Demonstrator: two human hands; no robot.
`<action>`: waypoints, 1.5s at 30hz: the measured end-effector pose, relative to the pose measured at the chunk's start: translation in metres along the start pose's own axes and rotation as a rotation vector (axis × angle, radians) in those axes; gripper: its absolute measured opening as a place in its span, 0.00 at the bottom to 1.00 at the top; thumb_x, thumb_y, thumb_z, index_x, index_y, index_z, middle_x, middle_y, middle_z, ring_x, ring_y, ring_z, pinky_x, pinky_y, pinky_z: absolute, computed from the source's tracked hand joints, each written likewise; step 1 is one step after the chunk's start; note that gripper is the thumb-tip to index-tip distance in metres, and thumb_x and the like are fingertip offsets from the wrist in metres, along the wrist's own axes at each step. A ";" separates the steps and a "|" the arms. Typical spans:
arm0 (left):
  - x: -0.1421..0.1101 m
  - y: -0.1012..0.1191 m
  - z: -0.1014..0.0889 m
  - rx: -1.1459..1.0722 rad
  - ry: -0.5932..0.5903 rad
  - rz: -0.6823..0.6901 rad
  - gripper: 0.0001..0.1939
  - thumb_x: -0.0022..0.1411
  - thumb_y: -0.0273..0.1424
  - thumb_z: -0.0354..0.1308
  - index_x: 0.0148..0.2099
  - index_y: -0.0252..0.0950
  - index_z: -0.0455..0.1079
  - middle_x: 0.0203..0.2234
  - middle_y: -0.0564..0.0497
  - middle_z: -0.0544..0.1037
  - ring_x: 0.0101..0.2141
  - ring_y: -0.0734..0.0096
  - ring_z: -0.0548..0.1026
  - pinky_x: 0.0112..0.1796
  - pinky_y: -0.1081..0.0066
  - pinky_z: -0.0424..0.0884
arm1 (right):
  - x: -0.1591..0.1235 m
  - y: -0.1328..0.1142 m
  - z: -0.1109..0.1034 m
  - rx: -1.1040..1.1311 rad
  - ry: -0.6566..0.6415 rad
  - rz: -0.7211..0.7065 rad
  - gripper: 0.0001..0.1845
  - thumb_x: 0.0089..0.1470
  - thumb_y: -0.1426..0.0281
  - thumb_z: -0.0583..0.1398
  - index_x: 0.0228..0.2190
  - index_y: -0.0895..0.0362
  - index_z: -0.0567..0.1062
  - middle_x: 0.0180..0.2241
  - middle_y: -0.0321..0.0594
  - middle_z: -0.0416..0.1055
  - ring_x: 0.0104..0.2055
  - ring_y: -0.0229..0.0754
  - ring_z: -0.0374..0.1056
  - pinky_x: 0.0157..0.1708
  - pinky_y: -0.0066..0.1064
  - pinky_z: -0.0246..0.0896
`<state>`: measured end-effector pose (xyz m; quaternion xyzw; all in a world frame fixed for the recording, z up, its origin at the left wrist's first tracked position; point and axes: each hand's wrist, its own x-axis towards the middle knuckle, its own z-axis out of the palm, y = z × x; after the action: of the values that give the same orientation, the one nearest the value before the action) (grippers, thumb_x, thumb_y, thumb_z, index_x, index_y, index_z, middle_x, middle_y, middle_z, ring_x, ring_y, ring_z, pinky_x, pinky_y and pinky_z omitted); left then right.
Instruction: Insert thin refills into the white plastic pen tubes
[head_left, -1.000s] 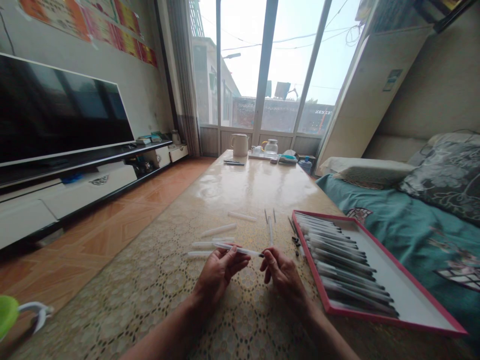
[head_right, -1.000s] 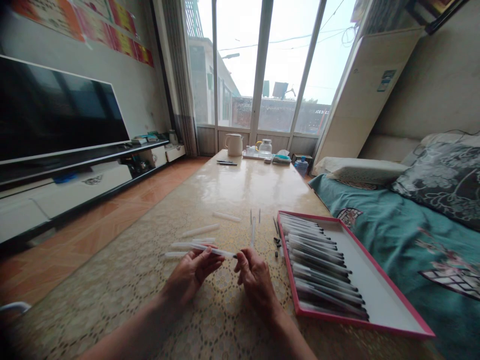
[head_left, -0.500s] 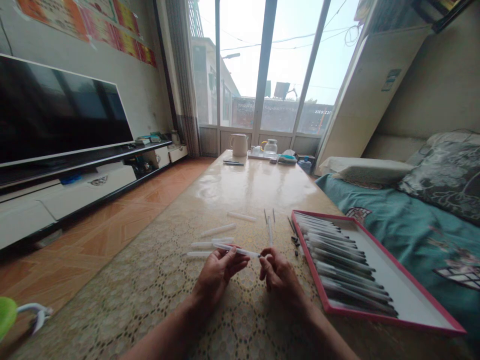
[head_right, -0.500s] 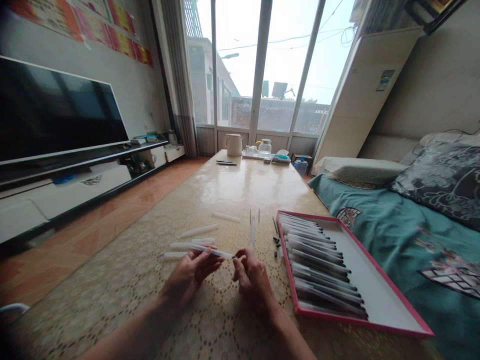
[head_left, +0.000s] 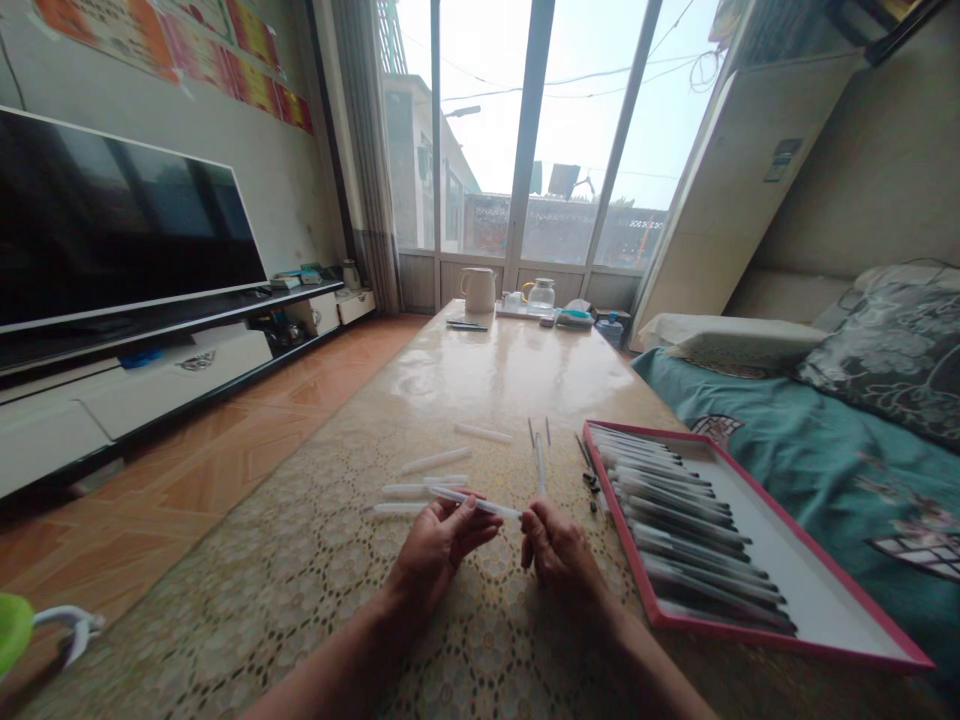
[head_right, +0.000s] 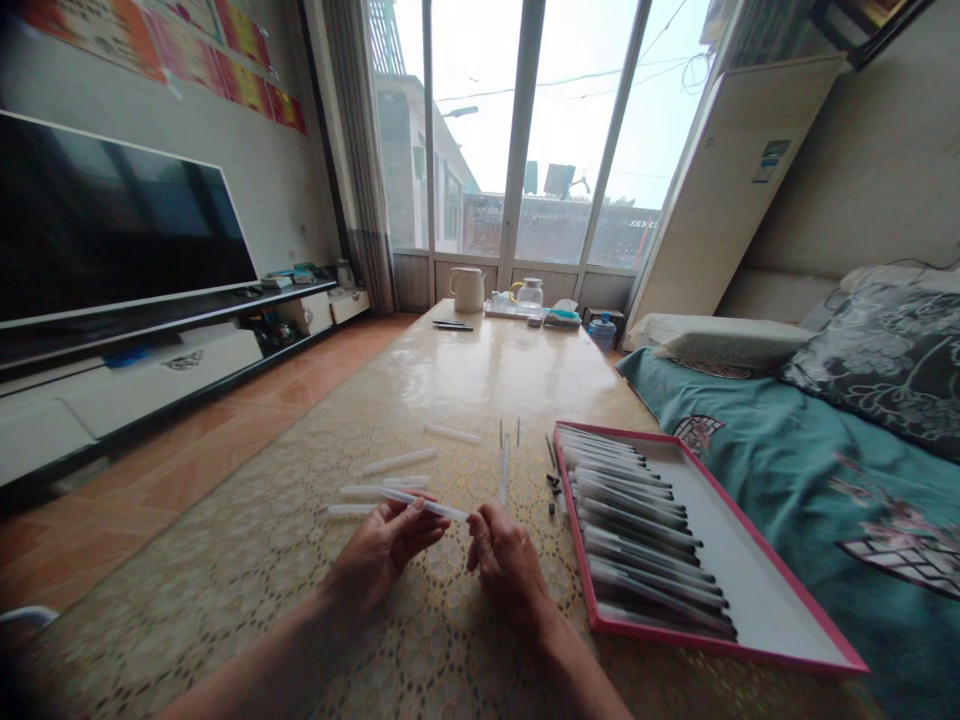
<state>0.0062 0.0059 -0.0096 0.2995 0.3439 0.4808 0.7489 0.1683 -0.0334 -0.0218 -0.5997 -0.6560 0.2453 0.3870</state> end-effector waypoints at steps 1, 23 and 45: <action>0.000 0.000 0.001 0.002 -0.001 -0.007 0.03 0.56 0.23 0.56 0.35 0.30 0.65 0.25 0.46 0.78 0.29 0.68 0.78 0.35 0.69 0.75 | 0.000 0.001 0.000 -0.012 -0.003 0.003 0.20 0.59 0.57 0.43 0.24 0.55 0.63 0.16 0.34 0.68 0.19 0.36 0.64 0.23 0.24 0.53; -0.001 0.000 -0.001 -0.004 -0.001 -0.019 0.03 0.56 0.23 0.56 0.35 0.30 0.66 0.25 0.46 0.78 0.28 0.68 0.78 0.34 0.70 0.75 | -0.004 -0.009 -0.007 -0.090 -0.018 -0.003 0.21 0.60 0.59 0.43 0.23 0.55 0.65 0.18 0.35 0.69 0.22 0.35 0.65 0.24 0.24 0.52; -0.001 0.000 -0.001 -0.001 -0.004 -0.009 0.04 0.54 0.24 0.59 0.34 0.30 0.67 0.24 0.47 0.78 0.28 0.69 0.78 0.34 0.71 0.74 | -0.004 -0.006 -0.005 -0.050 -0.043 -0.043 0.19 0.60 0.60 0.43 0.25 0.55 0.64 0.17 0.33 0.70 0.20 0.35 0.65 0.23 0.23 0.52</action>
<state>0.0053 0.0055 -0.0098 0.2984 0.3435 0.4770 0.7519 0.1688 -0.0388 -0.0154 -0.5897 -0.6828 0.2335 0.3627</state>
